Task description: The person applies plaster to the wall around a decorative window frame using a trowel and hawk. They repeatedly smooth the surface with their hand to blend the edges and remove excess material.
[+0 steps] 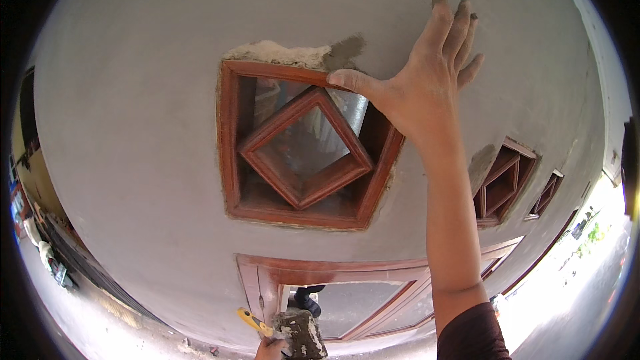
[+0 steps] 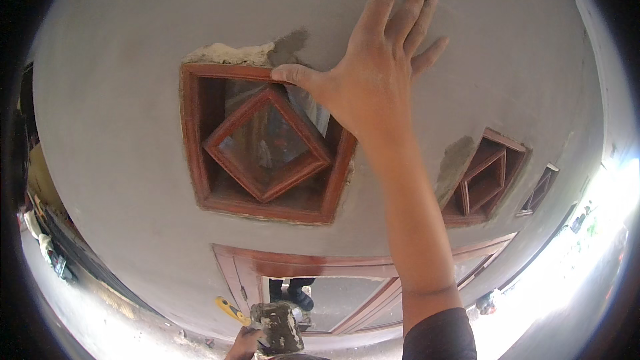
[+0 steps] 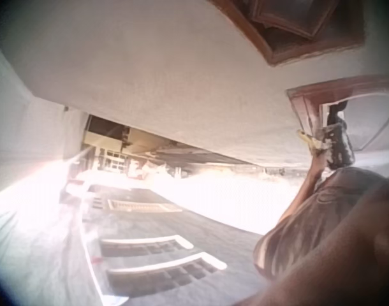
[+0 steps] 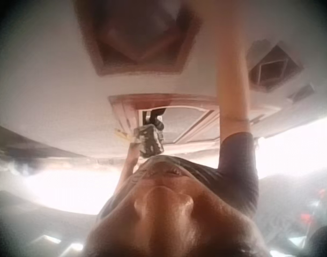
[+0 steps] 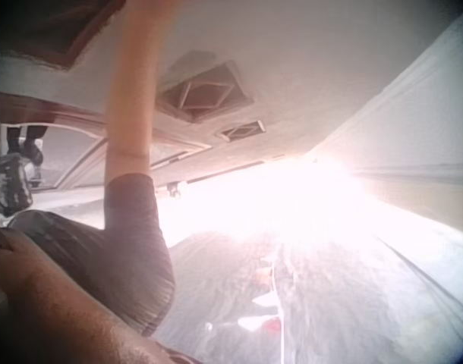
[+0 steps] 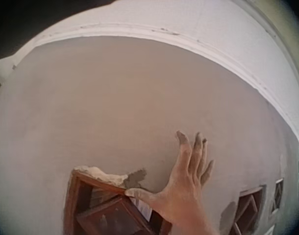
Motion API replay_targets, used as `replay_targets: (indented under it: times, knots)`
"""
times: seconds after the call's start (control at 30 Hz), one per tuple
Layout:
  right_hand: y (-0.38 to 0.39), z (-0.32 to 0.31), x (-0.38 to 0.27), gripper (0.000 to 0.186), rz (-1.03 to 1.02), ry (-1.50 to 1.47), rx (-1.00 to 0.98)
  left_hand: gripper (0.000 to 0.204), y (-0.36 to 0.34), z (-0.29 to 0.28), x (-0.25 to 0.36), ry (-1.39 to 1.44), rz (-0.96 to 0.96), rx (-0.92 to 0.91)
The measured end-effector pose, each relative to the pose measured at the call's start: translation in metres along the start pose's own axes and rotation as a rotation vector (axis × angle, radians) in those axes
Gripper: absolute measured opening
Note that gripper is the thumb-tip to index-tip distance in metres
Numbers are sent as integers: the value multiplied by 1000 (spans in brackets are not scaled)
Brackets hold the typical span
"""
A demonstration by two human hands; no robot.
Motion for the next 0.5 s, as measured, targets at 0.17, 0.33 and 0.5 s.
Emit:
replay_targets:
  times: [0.17,0.33,0.5]
  knots:
    - [-9,4,4,160,32,12,-20,21,-3,7,-2,10,-55,-30]
    - [-24,-4,-4,140,164,-78,-66,20,-17,-7,-48,-164,-118,-26]
    - [-35,-20,-11,126,194,-51,19,26,3,2,7,-18,23,41]
Point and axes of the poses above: each hand's wrist, its own y-axis away from the middle knuckle, its own z-axis out of the palm, x = y × z, the point moved 4 cm from there along -y, towards the middle knuckle, and after that the axes turned 13 degrees about -y, right-handed, at the moved point
